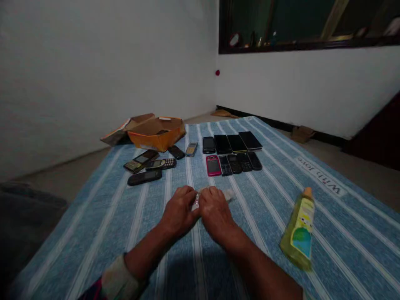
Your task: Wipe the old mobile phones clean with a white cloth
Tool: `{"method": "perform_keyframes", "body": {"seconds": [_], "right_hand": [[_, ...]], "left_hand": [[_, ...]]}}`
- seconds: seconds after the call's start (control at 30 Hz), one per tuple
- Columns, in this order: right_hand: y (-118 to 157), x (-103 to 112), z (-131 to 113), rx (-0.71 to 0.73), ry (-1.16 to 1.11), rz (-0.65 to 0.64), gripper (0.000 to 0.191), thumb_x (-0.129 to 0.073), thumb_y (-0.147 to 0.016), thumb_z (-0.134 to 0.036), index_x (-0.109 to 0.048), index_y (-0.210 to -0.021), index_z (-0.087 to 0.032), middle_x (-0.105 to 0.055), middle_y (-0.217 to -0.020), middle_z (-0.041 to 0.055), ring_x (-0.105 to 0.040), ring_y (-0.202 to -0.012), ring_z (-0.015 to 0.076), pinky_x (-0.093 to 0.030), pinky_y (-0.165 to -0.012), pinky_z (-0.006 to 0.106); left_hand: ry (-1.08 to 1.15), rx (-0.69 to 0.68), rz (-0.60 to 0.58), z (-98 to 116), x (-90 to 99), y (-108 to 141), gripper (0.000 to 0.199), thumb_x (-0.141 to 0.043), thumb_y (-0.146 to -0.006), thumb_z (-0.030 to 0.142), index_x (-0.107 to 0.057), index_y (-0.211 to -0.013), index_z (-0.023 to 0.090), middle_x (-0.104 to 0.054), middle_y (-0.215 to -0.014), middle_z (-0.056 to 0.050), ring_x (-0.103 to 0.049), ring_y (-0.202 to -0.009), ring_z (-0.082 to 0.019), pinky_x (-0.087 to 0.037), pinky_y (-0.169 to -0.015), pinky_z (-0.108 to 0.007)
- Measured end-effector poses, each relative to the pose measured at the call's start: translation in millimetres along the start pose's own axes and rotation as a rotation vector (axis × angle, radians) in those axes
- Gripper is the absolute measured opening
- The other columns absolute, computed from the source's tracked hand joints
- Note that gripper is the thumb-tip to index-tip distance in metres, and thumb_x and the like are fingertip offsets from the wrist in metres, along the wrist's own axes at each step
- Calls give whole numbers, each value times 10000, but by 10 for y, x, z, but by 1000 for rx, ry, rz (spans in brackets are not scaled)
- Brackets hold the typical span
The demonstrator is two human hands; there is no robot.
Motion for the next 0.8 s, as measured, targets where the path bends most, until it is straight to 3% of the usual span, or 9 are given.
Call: {"method": "perform_keyframes", "body": {"seconds": [0.37,0.57,0.8], "right_hand": [[36,63,167,-136,63,9,125,-590,-910,-139,-694,-978,-154,-636,-968,89,-478,-910,238,-335,-745,343],[37,60,144,-107,-37,24,178,-590,-901,-126,-704,-1002,-217,-625,-1006,76,-473,-952,234,-326,-749,332],[20,56,159,-124,18,-17,206,-573,-923,-166,-696,-1077,-228,-625,-1005,85,-472,-958,244,-330,-742,330]], "left_hand": [[10,11,-1,-28,2,21,171,-697,-785,314,-608,-832,176,-563,-924,-54,-509,-906,-231,-454,-791,-351],[18,6,0,-34,-19,18,159,-699,-780,288,-624,-858,171,-564,-933,-55,-513,-920,-231,-454,-795,-351],[19,14,2,-26,-4,23,162,-710,-779,289,-626,-852,171,-566,-926,-57,-516,-925,-235,-457,-802,-351]]}}
Point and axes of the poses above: each hand's wrist, its own y-axis away from the middle knuckle, its own x-axis out of the back of the hand, z = x × y, the point moved 7 cm from there along -y, towards the middle knuckle
